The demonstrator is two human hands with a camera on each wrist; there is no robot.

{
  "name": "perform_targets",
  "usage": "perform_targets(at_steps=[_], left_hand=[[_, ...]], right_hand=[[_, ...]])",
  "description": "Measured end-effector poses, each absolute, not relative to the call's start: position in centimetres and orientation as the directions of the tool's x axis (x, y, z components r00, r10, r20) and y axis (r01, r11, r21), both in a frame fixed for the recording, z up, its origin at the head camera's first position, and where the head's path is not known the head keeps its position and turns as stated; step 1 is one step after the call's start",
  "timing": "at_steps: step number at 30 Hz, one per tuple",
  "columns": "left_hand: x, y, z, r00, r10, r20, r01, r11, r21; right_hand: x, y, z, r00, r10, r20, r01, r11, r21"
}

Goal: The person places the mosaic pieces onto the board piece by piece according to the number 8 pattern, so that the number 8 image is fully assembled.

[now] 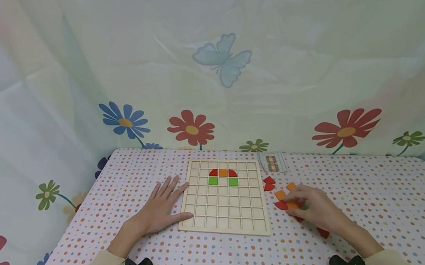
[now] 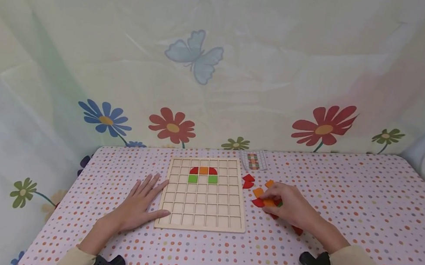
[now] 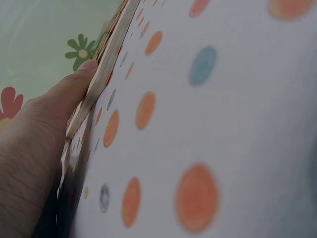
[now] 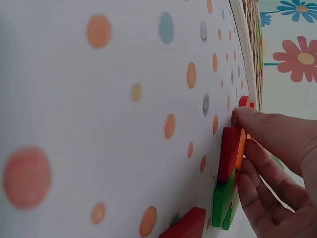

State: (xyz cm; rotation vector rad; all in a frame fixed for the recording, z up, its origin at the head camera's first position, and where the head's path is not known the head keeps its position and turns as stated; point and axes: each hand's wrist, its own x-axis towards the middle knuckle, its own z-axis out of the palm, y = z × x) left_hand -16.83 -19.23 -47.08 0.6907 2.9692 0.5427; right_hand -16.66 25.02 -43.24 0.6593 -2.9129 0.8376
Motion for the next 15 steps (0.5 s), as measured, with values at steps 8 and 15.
perform_targets(at_steps=[8, 15], left_hand=[[-16.93, -19.11, -46.48, -0.905, 0.425, -0.014, 0.398, 0.857, 0.327], [-16.82, -19.06, -46.55, -0.906, 0.423, -0.013, 0.397, 0.860, 0.320]], right_hand=[[-17.07, 24.14, -43.33, -0.912, -0.386, 0.140, -0.399, 0.751, -0.526], [-17.34, 24.04, -42.68, -0.917, -0.390, 0.084, -0.368, 0.744, -0.558]])
